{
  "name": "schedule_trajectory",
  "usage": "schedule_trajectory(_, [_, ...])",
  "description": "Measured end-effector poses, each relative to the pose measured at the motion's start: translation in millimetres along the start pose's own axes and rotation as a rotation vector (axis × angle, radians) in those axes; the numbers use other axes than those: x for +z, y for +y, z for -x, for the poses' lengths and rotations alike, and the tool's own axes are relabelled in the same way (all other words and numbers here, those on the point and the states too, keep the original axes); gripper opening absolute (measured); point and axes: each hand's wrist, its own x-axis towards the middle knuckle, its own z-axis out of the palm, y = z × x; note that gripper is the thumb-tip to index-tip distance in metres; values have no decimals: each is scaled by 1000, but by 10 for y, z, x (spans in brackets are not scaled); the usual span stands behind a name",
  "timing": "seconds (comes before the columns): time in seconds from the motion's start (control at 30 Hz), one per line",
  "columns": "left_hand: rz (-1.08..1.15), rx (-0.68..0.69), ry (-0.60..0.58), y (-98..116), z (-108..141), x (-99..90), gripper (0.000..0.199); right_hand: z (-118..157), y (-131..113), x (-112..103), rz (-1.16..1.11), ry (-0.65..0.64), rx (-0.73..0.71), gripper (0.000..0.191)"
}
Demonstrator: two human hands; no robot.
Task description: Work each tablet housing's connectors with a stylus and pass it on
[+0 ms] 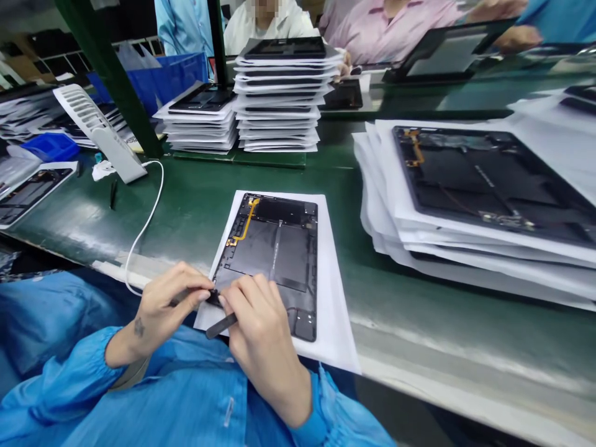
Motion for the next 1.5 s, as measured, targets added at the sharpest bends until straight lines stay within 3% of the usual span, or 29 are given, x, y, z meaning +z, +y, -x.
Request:
schedule_trajectory(0.27, [117, -122, -79, -28, -69, -27, 6, 2, -22, -3, 76, -15, -6, 21])
schedule_trajectory(0.47, [110, -133, -134, -36, -88, -51, 10, -14, -27, 3, 98, -21, -20, 21])
schedule_trajectory(0.6, [19, -71, -142, -91, -79, -55, 10, 4, -22, -20, 133, 21, -53, 14])
schedule_trajectory(0.9, [-356, 206, -194, -221, 18, -58, 11, 66, 86, -78, 232, -86, -195, 39])
schedule_trajectory(1.13, [-387, 262, -274, -170, -33, -112, 15, 37, 88, -78, 254, -129, -195, 39])
schedule_trajectory(1.37, [-328, 266, -142, -270, 112, -123, 30, 25, 94, -74, 322, -174, -185, 36])
schedule_trajectory(1.5, [-390, 321, -193, -277, 169, -146, 34, 0, 73, -72, 364, -179, -210, 29])
